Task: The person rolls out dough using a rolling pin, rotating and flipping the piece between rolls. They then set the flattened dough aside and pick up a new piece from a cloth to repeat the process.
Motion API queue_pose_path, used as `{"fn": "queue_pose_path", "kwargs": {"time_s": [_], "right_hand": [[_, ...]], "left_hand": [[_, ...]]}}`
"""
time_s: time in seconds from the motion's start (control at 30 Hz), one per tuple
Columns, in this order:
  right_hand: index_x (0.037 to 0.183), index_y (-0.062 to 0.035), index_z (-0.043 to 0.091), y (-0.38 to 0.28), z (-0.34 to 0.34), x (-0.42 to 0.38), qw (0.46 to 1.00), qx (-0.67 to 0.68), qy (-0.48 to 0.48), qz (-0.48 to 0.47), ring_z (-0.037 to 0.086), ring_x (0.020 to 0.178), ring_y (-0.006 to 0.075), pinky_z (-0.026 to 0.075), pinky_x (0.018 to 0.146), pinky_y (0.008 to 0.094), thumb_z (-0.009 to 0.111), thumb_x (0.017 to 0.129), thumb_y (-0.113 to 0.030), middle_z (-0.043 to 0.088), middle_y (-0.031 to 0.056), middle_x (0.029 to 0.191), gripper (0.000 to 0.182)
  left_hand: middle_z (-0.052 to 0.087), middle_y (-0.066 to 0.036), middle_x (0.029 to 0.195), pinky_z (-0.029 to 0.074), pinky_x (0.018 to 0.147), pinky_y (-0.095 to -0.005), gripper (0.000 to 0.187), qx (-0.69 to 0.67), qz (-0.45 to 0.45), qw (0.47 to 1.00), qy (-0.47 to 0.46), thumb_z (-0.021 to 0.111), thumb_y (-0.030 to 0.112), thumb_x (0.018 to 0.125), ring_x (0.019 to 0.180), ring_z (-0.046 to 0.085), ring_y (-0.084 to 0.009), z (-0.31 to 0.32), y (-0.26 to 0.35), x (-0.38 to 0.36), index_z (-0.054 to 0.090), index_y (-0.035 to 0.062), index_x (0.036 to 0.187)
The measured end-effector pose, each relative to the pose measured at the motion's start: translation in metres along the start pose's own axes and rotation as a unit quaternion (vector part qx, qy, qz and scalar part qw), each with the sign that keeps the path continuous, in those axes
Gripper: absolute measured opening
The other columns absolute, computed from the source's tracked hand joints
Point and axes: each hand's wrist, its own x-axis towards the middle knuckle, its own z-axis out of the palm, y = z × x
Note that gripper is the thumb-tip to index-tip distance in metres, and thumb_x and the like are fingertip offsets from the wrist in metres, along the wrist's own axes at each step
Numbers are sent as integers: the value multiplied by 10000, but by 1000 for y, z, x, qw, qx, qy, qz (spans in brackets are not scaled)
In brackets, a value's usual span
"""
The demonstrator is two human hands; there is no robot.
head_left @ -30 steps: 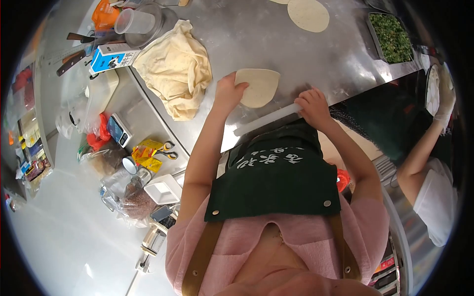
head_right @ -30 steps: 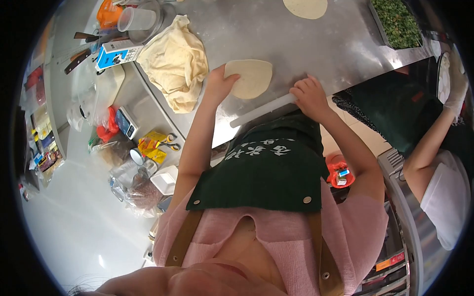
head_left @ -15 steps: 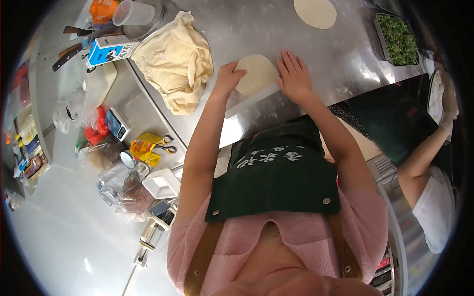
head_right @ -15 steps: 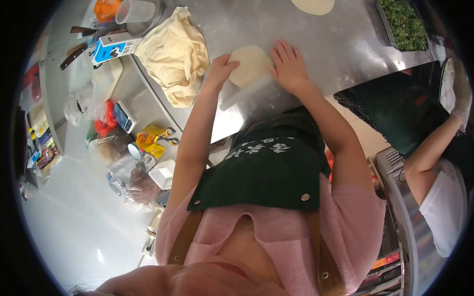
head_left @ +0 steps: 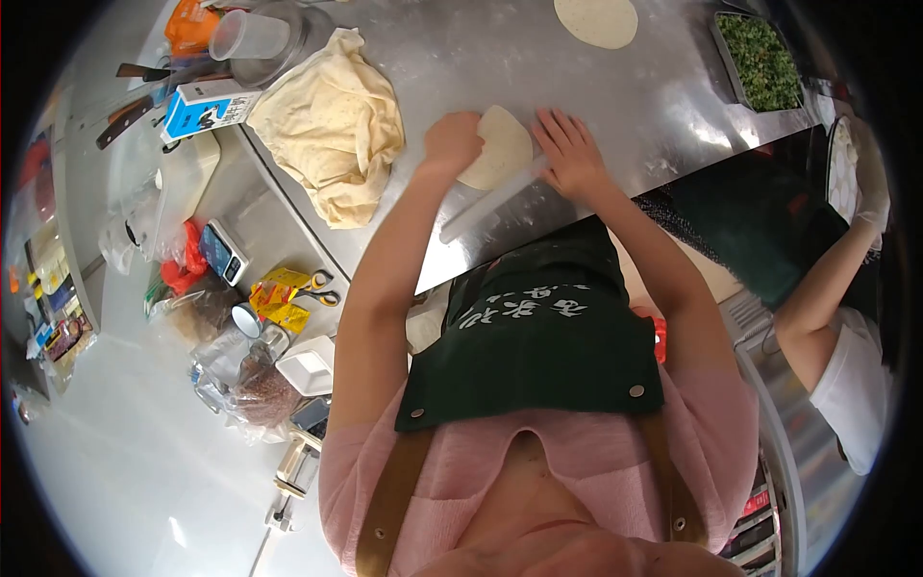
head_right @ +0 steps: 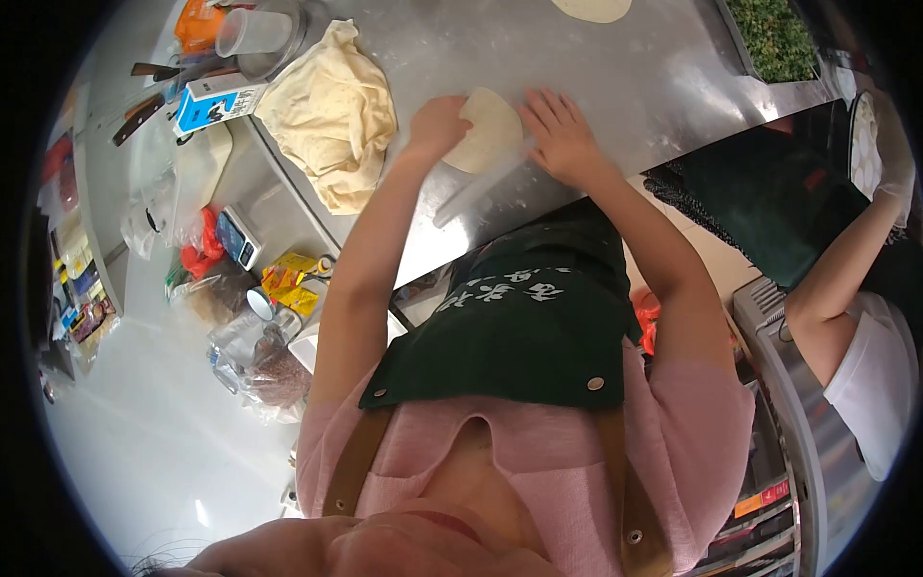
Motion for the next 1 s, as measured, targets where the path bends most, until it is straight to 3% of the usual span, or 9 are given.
{"fn": "queue_pose_path", "kwargs": {"time_s": [0.03,0.13,0.23,0.33,0.43,0.63,0.73,0.83,1.0], "right_hand": [[1207,-76,567,0,-3,-17,999,30,36,-15,425,1287,305,274,1120,487,688,786,-242,477,131,1365,469],[1054,-102,606,10,-16,-50,998,36,-51,-21,513,1148,266,309,1105,467,751,672,-134,563,78,1144,410],[995,-124,602,9,-40,-66,998,41,-46,13,531,1049,233,337,1084,448,752,632,-101,552,38,991,394],[1004,-125,605,13,-49,-59,998,52,-38,12,532,1044,234,342,1076,442,752,636,-112,566,38,1008,396],[1016,-120,610,11,-40,-25,998,51,-23,-16,534,1040,244,341,1074,439,754,654,-123,573,38,1015,390],[1128,-97,606,8,-14,40,994,48,-96,-13,465,1192,285,293,1108,450,706,767,-256,547,88,1198,408],[1261,-79,550,-1,14,54,996,-47,17,72,372,1326,278,244,1137,456,619,838,-317,455,125,1378,490],[1362,-72,471,-7,18,27,992,-88,-18,84,310,1386,284,224,1146,463,549,879,-318,350,142,1486,548],[1388,-54,426,-4,19,88,994,-72,-17,83,308,1383,307,242,1131,493,541,890,-292,315,152,1506,563]], "left_hand": [[671,-142,1022,517,797,-411,332,31,-11,999,27,739,195,716,972,635,-311,-1,9,-12,689,79,1023],[679,-152,970,514,786,-421,284,32,24,998,52,698,135,745,926,639,-329,-12,31,-46,683,66,1020],[674,-168,843,499,739,-410,233,-218,26,974,56,686,155,770,836,649,-338,-42,32,-68,656,19,957],[688,-176,909,506,761,-408,272,-238,-29,969,61,677,104,764,857,647,-356,-26,1,-52,677,43,1028],[683,-199,938,502,744,-397,276,-70,-40,996,35,691,114,756,876,651,-352,-6,-15,-39,677,22,1016],[686,-159,880,492,732,-326,341,-296,-71,952,16,675,83,776,831,650,-220,0,-33,-38,653,-26,1099],[679,-113,901,484,729,-290,345,-444,-68,891,58,653,53,801,811,615,-166,13,-38,-37,637,-51,1130],[680,-112,949,489,742,-285,330,-545,-68,834,51,647,34,810,828,621,-161,17,-39,-32,631,-69,1123],[689,-132,930,500,740,-295,368,-490,-82,867,29,682,72,784,820,642,-178,11,-39,-8,634,-58,1126]]}}
